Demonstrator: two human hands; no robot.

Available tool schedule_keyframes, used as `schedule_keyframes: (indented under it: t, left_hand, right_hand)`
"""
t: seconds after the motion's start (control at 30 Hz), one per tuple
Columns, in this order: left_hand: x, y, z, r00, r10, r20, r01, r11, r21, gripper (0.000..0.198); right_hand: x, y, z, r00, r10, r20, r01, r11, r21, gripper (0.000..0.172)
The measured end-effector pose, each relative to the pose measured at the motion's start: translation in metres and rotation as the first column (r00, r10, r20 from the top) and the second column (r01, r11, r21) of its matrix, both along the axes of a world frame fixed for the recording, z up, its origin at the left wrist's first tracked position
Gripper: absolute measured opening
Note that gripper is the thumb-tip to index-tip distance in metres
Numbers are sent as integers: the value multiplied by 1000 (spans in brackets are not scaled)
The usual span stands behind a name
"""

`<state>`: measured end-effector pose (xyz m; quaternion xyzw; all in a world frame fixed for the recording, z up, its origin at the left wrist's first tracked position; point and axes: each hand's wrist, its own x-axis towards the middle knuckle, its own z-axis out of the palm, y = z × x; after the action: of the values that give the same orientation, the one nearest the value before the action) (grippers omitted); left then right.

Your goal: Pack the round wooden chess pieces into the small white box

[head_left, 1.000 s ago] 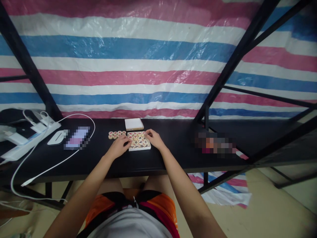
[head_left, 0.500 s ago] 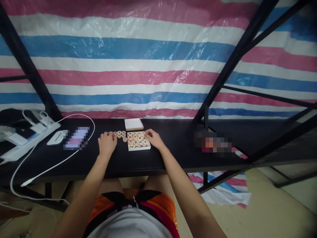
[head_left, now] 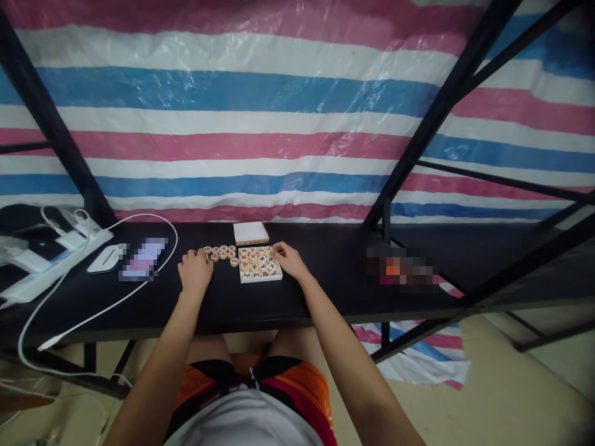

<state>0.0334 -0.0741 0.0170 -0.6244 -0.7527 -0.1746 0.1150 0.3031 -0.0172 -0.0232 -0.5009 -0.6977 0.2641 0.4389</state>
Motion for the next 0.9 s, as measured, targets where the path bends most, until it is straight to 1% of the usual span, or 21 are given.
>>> schedule_keyframes:
  t: [0.13,0.17,0.23,0.27,0.3,0.33,0.37,0.4,0.43,0.47,0.5,0.6,0.77,0.9]
  left_hand:
    - [-4,2,1,1000,-17,23,18,999,-30,24]
    - [-4,3,2,999,-13,42,13,1000,-16,23]
    - [-2,4,3,994,-52,97,47,997,62,23]
    - [2,5,3,985,-120,127,106,988,115,23]
    - [6,6,2,963,-223,151,198,967,162,23]
    - [12,7,1,922,-350,167,316,928,198,23]
    - [18,8,-1,857,-484,177,447,869,210,21]
    - [25,8,-3,787,-590,181,556,805,205,20]
    - [32,9,-6,729,-659,185,629,752,200,18]
    - [38,10,-8,685,-703,189,678,711,189,17]
    - [43,12,-11,656,-729,196,707,684,178,16]
    - [51,17,-16,610,-756,237,741,650,165,14]
    - [52,21,-17,524,-809,267,800,575,172,13]
    - [51,14,-14,508,-824,250,817,553,161,17]
  right_hand:
    - [-1,1,0,1000,-8,-7,8,1000,0,20]
    - [-1,1,0,1000,-9,-7,9,1000,3,20]
    - [-1,1,0,1000,-11,-6,11,1000,10,20]
    - [-1,1,0,1000,-11,-3,11,1000,11,20]
    - [-1,1,0,1000,-9,0,9,1000,11,20]
    - [-1,1,0,1000,-8,3,8,1000,11,19]
    - [-1,1,0,1000,-8,5,8,1000,12,19]
    - [-1,1,0,1000,-7,6,7,1000,13,19]
    - [-1,2,0,1000,-7,7,7,1000,15,20]
    - [-1,2,0,1000,-7,7,7,1000,16,20]
    - [-1,2,0,1000,-7,8,7,1000,17,20]
    - [-1,1,0,1000,-4,12,3,1000,17,19]
    - [-2,-1,2,1000,-11,16,11,1000,14,20]
    - [-2,-2,3,999,-17,29,16,1000,10,20]
